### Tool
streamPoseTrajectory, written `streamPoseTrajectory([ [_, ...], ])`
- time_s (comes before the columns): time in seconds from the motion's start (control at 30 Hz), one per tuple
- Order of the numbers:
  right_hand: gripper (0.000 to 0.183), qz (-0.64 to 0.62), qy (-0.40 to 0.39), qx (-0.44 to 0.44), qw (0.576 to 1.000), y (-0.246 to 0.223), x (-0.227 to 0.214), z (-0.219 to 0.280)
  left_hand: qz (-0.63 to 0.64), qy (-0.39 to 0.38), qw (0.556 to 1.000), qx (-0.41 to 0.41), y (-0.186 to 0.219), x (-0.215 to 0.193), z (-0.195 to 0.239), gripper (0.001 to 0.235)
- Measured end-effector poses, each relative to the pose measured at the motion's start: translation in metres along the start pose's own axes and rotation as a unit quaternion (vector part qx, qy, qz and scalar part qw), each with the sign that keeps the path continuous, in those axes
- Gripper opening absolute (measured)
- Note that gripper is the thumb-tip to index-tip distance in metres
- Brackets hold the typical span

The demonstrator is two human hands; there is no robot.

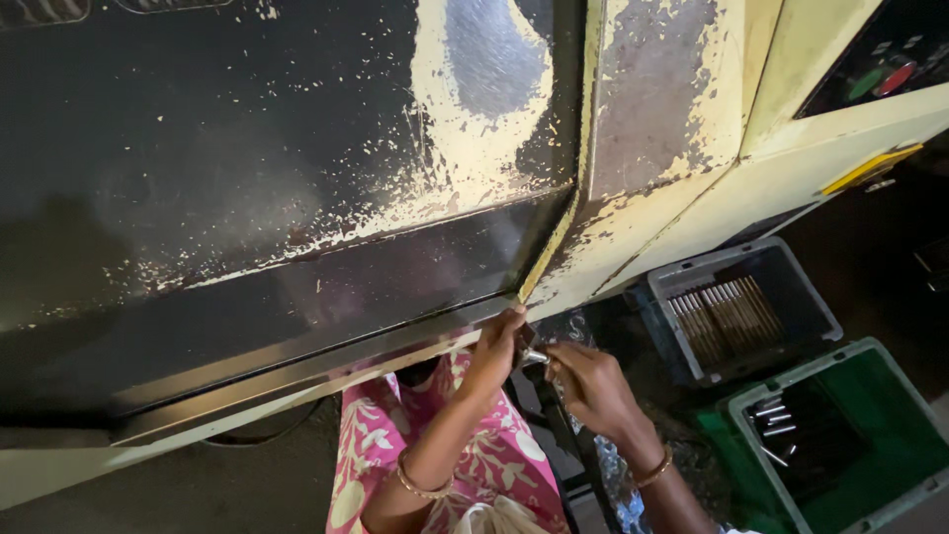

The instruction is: The person operates a machine by repeatedly opening and closing its door, inserting a metal rod into an internal mechanism, and then closing the door. This cycle is performed multiple times throughout the clip.

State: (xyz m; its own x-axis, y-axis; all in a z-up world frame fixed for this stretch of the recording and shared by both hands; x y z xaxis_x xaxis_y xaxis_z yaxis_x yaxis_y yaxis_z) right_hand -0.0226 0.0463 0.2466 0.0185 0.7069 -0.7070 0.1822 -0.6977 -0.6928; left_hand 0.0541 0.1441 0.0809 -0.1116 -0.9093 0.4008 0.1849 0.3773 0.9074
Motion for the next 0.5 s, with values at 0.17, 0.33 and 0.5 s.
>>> streamPoseTrajectory([
  [0.17,0.032,-0.032,-0.021,0.015,0.999,0.013,0.001,0.002,-0.024,-0.022,0.996,0.079,0.015,0.008,0.007,0.044],
  [0.33,0.019,-0.186,-0.150,0.088,0.967,0.054,0.024,0.004,-0.112,-0.050,0.984,0.129,0.031,0.013,0.019,0.043],
  [0.5,0.028,-0.247,-0.206,0.087,0.943,0.093,0.043,0.008,-0.120,-0.061,0.983,0.128,0.028,0.023,0.028,0.037],
])
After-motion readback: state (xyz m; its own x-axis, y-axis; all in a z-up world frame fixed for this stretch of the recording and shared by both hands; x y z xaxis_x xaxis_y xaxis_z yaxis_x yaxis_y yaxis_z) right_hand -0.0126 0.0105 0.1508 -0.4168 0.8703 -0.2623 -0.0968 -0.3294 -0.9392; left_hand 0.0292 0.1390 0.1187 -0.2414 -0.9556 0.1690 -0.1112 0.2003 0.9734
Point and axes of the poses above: each hand's wrist, its own z-axis away from the middle knuckle, its own x-axis out of the palm, y = z × x, the point moved 8 cm from there along -z, towards the middle knuckle, and after that the axes turned 12 degrees about x, right-handed, at the moved point
